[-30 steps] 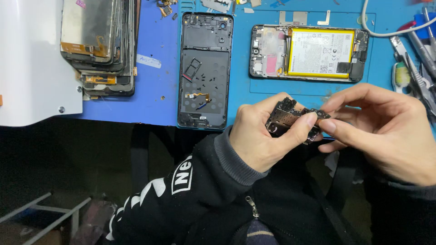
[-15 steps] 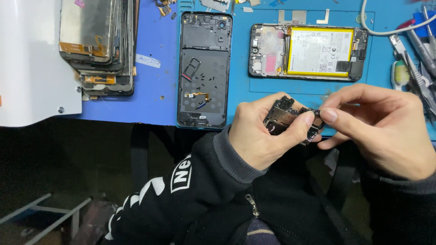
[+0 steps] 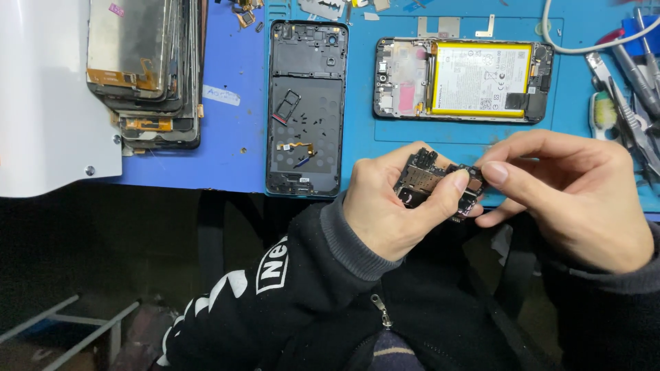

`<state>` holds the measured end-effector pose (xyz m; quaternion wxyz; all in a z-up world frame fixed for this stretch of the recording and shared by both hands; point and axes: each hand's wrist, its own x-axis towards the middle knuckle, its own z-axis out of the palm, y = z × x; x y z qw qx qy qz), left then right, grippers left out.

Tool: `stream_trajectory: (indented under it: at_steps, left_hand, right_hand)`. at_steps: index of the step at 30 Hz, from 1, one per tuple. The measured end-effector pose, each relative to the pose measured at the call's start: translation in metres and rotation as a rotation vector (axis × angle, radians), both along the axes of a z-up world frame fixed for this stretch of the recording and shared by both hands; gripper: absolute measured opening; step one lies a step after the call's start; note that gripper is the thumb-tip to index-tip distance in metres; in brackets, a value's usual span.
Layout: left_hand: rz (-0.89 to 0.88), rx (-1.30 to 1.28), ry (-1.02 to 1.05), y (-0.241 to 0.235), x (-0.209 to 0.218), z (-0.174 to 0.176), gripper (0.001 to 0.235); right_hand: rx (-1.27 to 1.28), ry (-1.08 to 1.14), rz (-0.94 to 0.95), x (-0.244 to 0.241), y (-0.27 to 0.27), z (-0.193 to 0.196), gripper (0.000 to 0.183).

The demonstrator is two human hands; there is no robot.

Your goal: Disassembling and inspecting parts of a smartphone motherboard and frame.

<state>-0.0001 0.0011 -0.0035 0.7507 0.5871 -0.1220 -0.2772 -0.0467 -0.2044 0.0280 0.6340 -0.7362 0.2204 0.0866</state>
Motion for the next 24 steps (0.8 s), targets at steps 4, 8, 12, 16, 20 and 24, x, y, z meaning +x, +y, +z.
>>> stream_trajectory:
  at_steps: [4, 8, 12, 16, 20, 24]
  left_hand:
    - [0.050, -0.083, -0.037, -0.003, -0.004, -0.011, 0.015]
    - [0.089, -0.249, 0.059, -0.003, -0.006, -0.013, 0.015]
    - [0.130, -0.234, 0.134, -0.005, -0.005, 0.000, 0.018]
    - [0.149, -0.184, 0.035, -0.005, -0.009, 0.002, 0.018]
    - [0.053, -0.285, 0.002, 0.001, -0.004, 0.014, 0.030]
    - [0.024, -0.111, -0.339, 0.007, 0.004, 0.027, 0.108]
  right_hand:
    - [0.013, -0.044, 0.000, -0.002, 0.005, 0.003, 0.018]
    - [0.046, -0.226, -0.060, -0.022, 0.011, -0.007, 0.018]
    - [-0.025, -0.209, -0.029, -0.036, 0.026, -0.018, 0.022]
    - [-0.108, -0.214, -0.065, -0.033, 0.030, -0.016, 0.019]
    - [-0.226, -0.453, 0.003, -0.037, 0.024, -0.010, 0.014]
    - [-0.848, -0.853, 0.129, -0.034, 0.005, -0.003, 0.017]
